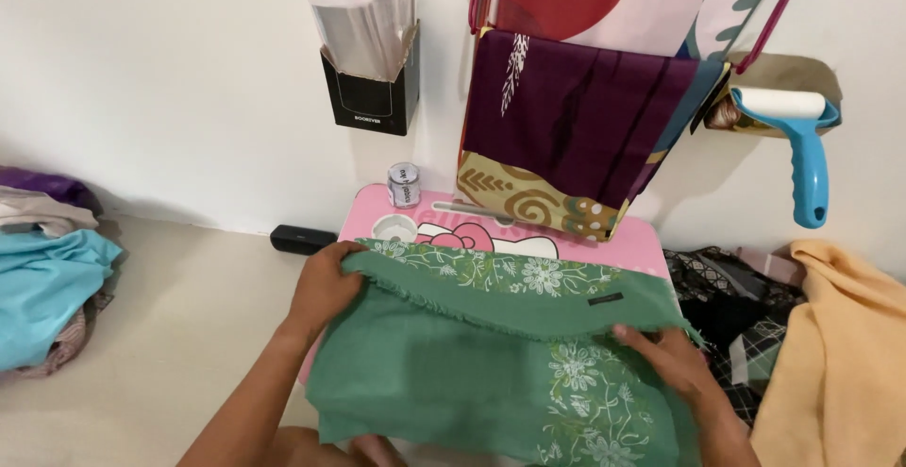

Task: Folding a green hijab with floral patterns on a small pink table while sitting on the floor.

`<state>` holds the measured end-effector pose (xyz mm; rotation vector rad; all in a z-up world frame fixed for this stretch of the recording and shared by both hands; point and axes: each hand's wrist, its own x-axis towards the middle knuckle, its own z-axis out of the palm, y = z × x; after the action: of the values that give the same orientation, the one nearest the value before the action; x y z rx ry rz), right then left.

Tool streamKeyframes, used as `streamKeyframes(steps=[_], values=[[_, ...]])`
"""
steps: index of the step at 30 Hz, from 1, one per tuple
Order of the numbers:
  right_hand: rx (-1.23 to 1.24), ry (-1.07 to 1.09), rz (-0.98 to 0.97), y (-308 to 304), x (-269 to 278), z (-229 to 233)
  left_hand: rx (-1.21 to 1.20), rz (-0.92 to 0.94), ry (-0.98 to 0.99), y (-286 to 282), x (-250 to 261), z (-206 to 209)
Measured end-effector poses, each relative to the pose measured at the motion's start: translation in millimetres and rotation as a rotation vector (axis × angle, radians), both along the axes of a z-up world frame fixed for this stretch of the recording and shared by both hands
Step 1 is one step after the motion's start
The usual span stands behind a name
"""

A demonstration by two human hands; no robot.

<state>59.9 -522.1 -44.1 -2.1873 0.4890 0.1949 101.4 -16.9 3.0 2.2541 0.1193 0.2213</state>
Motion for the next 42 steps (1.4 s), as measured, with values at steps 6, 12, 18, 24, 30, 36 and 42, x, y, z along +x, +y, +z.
streamKeyframes(steps=[6, 12, 18, 24, 30, 36, 42], values=[[0.257, -0.246, -0.334, 30.4, -7.0, 14.5, 0.431, 0.153, -0.247, -0.9, 3.7, -71.5], [0.336, -0.384, -0.452, 21.0, 3.5, -11.4, 0.427, 0.312, -0.202, -19.3, -41.3, -24.4], [0.619, -0.421, -0.475, 18.4, 13.3, -3.8, 0.319, 0.166, -0.034, -15.2, -37.5, -10.5], [0.821, -0.346, -0.417, 18.8, 28.3, 28.5, -0.008, 0.205, 0.026, -1.6, 9.4, 4.6], [0.825, -0.385, -0.362, 26.5, 32.4, 18.6, 0.125, 0.231, -0.151, -13.9, 15.1, -18.0], [0.140, -0.439, -0.239, 22.8, -3.5, -32.0, 0.314, -0.196, -0.445, -52.4, -50.0, -34.5], [-0.254, -0.294, -0.015, 43.3, -17.9, -16.8, 0.551, -0.270, -0.237, -25.4, -44.0, -69.4]])
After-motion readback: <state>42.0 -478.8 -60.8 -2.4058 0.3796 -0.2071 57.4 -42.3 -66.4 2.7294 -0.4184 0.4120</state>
